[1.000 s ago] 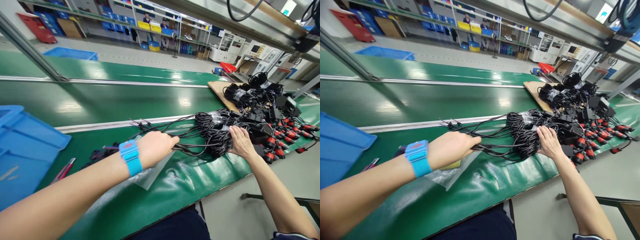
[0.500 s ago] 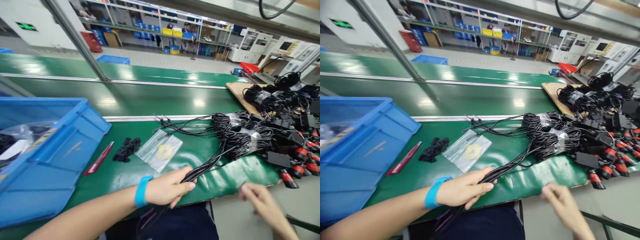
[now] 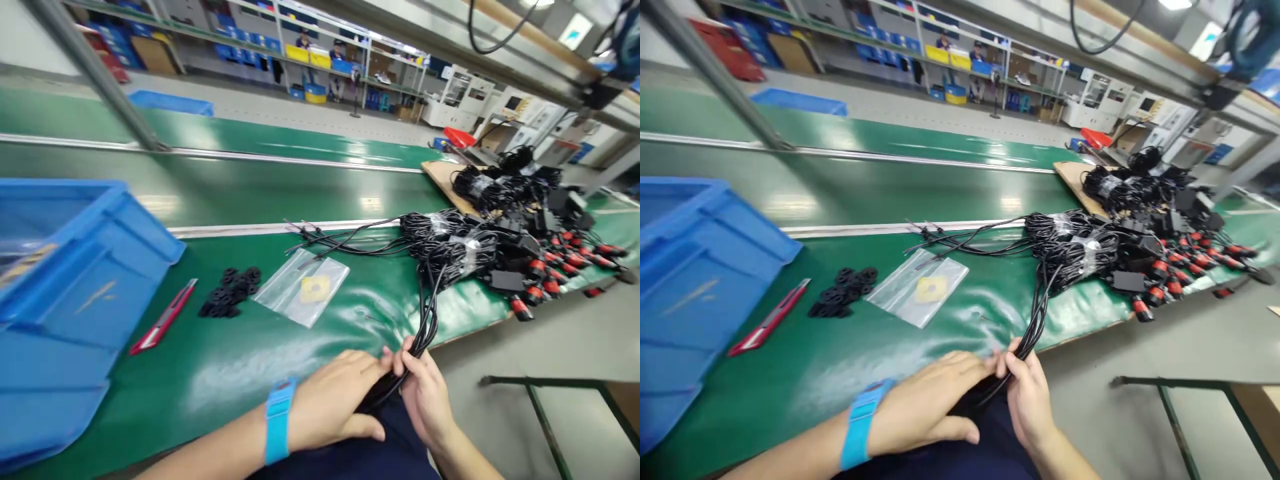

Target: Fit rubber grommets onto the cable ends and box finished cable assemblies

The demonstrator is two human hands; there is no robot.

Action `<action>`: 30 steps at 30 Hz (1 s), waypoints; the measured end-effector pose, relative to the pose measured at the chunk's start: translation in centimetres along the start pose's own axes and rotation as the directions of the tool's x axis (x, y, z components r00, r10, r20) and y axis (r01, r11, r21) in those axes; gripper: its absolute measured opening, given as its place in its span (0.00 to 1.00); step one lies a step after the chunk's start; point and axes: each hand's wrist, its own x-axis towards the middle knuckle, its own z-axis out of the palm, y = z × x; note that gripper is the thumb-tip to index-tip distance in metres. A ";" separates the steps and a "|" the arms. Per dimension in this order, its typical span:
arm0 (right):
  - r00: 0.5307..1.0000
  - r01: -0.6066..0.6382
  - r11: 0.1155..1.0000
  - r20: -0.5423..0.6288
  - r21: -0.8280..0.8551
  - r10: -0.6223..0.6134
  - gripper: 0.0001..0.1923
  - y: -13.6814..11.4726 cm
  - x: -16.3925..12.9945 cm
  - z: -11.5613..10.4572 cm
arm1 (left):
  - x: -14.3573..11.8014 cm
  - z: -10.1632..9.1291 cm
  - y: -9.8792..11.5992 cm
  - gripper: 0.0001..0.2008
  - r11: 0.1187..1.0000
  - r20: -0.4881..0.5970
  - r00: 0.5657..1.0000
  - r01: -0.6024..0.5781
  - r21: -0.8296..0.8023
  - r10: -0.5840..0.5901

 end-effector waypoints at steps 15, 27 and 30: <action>0.898 0.072 -0.601 0.313 -0.796 -0.308 0.18 -17.6 9.2 -15.5 | 1.8 0.5 -1.4 0.22 0.990 0.072 0.997 -0.018 0.139 0.008; 0.933 0.042 -0.364 0.167 -0.931 -0.319 0.22 -12.0 13.1 -19.1 | 7.4 0.6 0.0 0.24 0.967 0.003 0.999 -0.042 0.252 0.042; 0.961 0.174 -0.260 0.221 -0.950 -0.165 0.35 -13.4 10.8 -20.3 | 8.5 1.0 -0.2 0.24 0.957 0.029 0.995 -0.101 0.272 0.096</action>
